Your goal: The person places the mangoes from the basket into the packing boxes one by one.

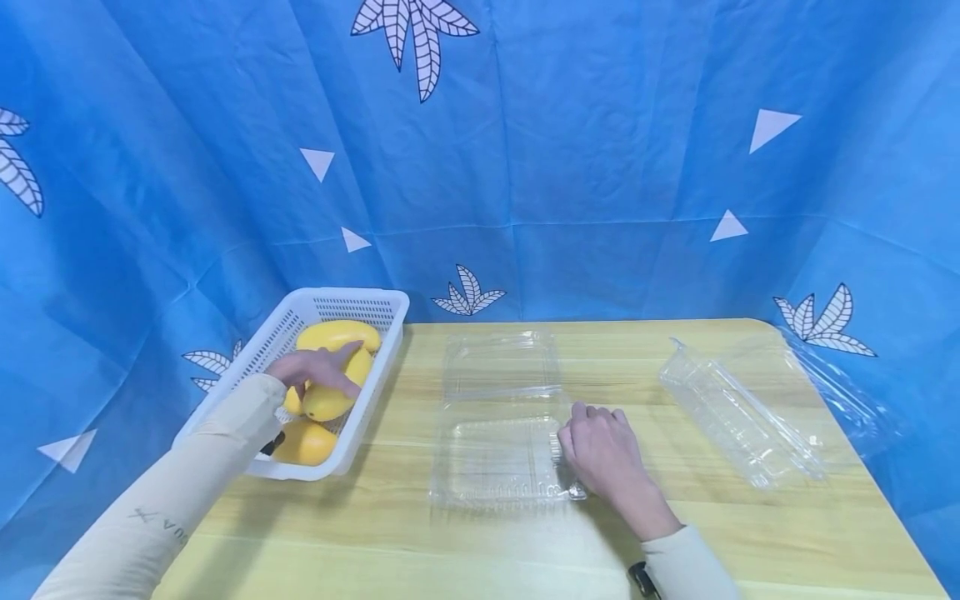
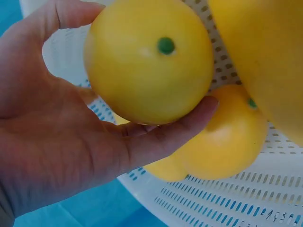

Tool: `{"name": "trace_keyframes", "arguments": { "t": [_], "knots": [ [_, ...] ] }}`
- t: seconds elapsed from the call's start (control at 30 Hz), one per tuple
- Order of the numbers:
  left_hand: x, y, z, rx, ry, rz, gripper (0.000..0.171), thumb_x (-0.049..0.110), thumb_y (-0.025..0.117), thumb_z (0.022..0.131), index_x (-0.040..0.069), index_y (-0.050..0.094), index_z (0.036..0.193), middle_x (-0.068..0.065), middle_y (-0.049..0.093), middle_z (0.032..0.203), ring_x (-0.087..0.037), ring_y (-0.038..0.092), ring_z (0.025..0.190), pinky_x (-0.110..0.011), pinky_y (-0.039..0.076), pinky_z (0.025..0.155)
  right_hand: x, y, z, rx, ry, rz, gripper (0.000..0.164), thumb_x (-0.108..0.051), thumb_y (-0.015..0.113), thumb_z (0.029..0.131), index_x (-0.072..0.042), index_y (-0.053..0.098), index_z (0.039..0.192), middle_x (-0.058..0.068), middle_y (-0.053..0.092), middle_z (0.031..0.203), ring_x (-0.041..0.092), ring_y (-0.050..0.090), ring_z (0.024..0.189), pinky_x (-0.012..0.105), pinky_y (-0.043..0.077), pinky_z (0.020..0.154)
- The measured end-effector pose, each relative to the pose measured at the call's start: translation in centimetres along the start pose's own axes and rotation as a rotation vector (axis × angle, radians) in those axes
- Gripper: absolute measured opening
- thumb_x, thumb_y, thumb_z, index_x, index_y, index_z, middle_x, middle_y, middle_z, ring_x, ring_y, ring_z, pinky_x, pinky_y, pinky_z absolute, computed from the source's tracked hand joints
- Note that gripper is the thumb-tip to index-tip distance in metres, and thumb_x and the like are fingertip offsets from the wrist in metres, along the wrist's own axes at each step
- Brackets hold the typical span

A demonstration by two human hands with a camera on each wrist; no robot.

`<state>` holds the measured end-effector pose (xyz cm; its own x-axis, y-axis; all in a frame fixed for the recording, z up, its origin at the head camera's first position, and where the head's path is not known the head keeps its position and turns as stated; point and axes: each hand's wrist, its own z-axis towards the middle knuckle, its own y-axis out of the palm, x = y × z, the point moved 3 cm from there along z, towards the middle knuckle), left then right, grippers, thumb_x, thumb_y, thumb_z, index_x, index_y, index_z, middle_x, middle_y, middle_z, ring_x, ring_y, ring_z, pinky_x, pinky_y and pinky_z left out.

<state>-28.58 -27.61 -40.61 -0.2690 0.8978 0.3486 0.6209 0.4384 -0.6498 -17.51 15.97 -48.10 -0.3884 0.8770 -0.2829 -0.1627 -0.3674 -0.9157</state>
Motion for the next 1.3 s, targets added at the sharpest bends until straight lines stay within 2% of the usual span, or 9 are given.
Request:
{"name": "trace_keyframes", "arguments": {
  "t": [0.13, 0.27, 0.4, 0.53, 0.63, 0.8, 0.97, 1.17, 1.3],
  "knots": [
    [-0.1, -0.7, -0.7, 0.008, 0.056, -0.024, 0.108, 0.037, 0.078, 0.084, 0.036, 0.006, 0.165, -0.033, -0.021, 0.163, -0.056, 0.0, 0.149, -0.078, 0.036, 0.101, 0.0, 0.0, 0.2, 0.011, 0.008, -0.002, 0.026, -0.013, 0.05, 0.099, -0.015, 0.044, 0.074, -0.002, 0.039, 0.063, 0.018, 0.042, 0.06, 0.043, 0.046, 0.07],
    [-0.2, -1.1, -1.6, 0.0, 0.109, -0.017, 0.103, 0.036, 0.074, 0.088, 0.037, 0.006, 0.165, -0.032, -0.022, 0.163, -0.055, -0.007, 0.149, -0.08, 0.029, 0.104, 0.1, 0.1, 0.4, 0.028, 0.012, -0.005, 0.025, -0.013, 0.05, 0.098, -0.015, 0.044, 0.074, -0.001, 0.041, 0.063, 0.018, 0.043, 0.061, 0.041, 0.044, 0.068],
    [-0.6, -1.1, -2.2, -0.003, 0.149, -0.028, 0.101, 0.036, 0.071, 0.091, 0.039, 0.002, 0.165, -0.031, -0.024, 0.163, -0.056, -0.009, 0.148, -0.079, 0.029, 0.104, 0.1, 0.2, 0.6, 0.046, 0.014, -0.006, 0.025, -0.014, 0.05, 0.098, -0.015, 0.044, 0.074, -0.001, 0.042, 0.064, 0.019, 0.045, 0.062, 0.039, 0.041, 0.066],
    [-0.8, -1.4, -2.5, 0.064, 0.271, -0.029, 0.104, 0.038, 0.072, 0.089, 0.033, 0.002, 0.165, -0.034, -0.014, 0.164, -0.058, -0.004, 0.147, -0.082, 0.024, 0.104, 0.2, 0.3, 0.8, 0.048, 0.018, -0.008, 0.026, -0.013, 0.05, 0.098, -0.015, 0.043, 0.073, 0.0, 0.042, 0.064, 0.021, 0.046, 0.062, 0.039, 0.04, 0.066],
    [-0.9, -1.8, -2.7, 0.12, 0.381, -0.06, 0.103, 0.038, 0.072, 0.089, 0.03, 0.004, 0.166, -0.03, -0.001, 0.166, -0.053, 0.002, 0.147, -0.082, 0.019, 0.105, 0.3, 0.3, 1.0, 0.042, 0.03, -0.007, 0.026, -0.014, 0.049, 0.098, -0.015, 0.043, 0.073, 0.0, 0.042, 0.064, 0.02, 0.046, 0.062, 0.039, 0.04, 0.065],
    [-1.2, -2.1, -2.7, 0.075, 0.493, -0.32, 0.096, 0.03, 0.066, 0.094, 0.036, 0.002, 0.165, -0.016, 0.008, 0.167, -0.042, 0.012, 0.147, -0.073, 0.021, 0.11, 0.6, 0.4, 1.3, 0.012, 0.062, -0.002, 0.025, -0.015, 0.048, 0.099, -0.013, 0.045, 0.074, 0.001, 0.043, 0.064, 0.02, 0.045, 0.062, 0.039, 0.04, 0.064],
    [-1.2, -2.2, -2.6, 0.013, 0.54, -0.577, 0.092, 0.022, 0.059, 0.099, 0.04, -0.003, 0.164, -0.017, 0.015, 0.16, -0.038, 0.029, 0.138, -0.056, 0.037, 0.108, 0.8, 0.3, 1.7, -0.029, 0.078, 0.011, 0.025, -0.016, 0.047, 0.101, -0.013, 0.046, 0.077, 0.001, 0.043, 0.066, 0.02, 0.044, 0.062, 0.039, 0.041, 0.065],
    [0.5, -2.2, -4.2, -0.02, 0.591, -0.889, 0.086, 0.011, 0.048, 0.101, 0.048, 0.001, 0.162, -0.015, 0.033, 0.15, -0.026, 0.062, 0.113, -0.044, 0.05, 0.099, 1.0, 0.1, 2.2, -0.037, 0.092, 0.026, 0.025, -0.016, 0.045, 0.102, -0.012, 0.046, 0.077, 0.002, 0.042, 0.066, 0.021, 0.044, 0.064, 0.041, 0.042, 0.068],
    [2.0, -1.8, -5.6, -0.078, 0.651, -1.087, 0.08, 0.009, 0.042, 0.103, 0.049, 0.005, 0.162, -0.011, 0.033, 0.152, -0.024, 0.065, 0.11, -0.047, 0.054, 0.096, 1.1, 0.3, 2.3, -0.03, 0.098, 0.024, 0.025, -0.017, 0.045, 0.101, -0.012, 0.045, 0.077, 0.002, 0.043, 0.066, 0.021, 0.045, 0.064, 0.041, 0.041, 0.067]
  ]
}}
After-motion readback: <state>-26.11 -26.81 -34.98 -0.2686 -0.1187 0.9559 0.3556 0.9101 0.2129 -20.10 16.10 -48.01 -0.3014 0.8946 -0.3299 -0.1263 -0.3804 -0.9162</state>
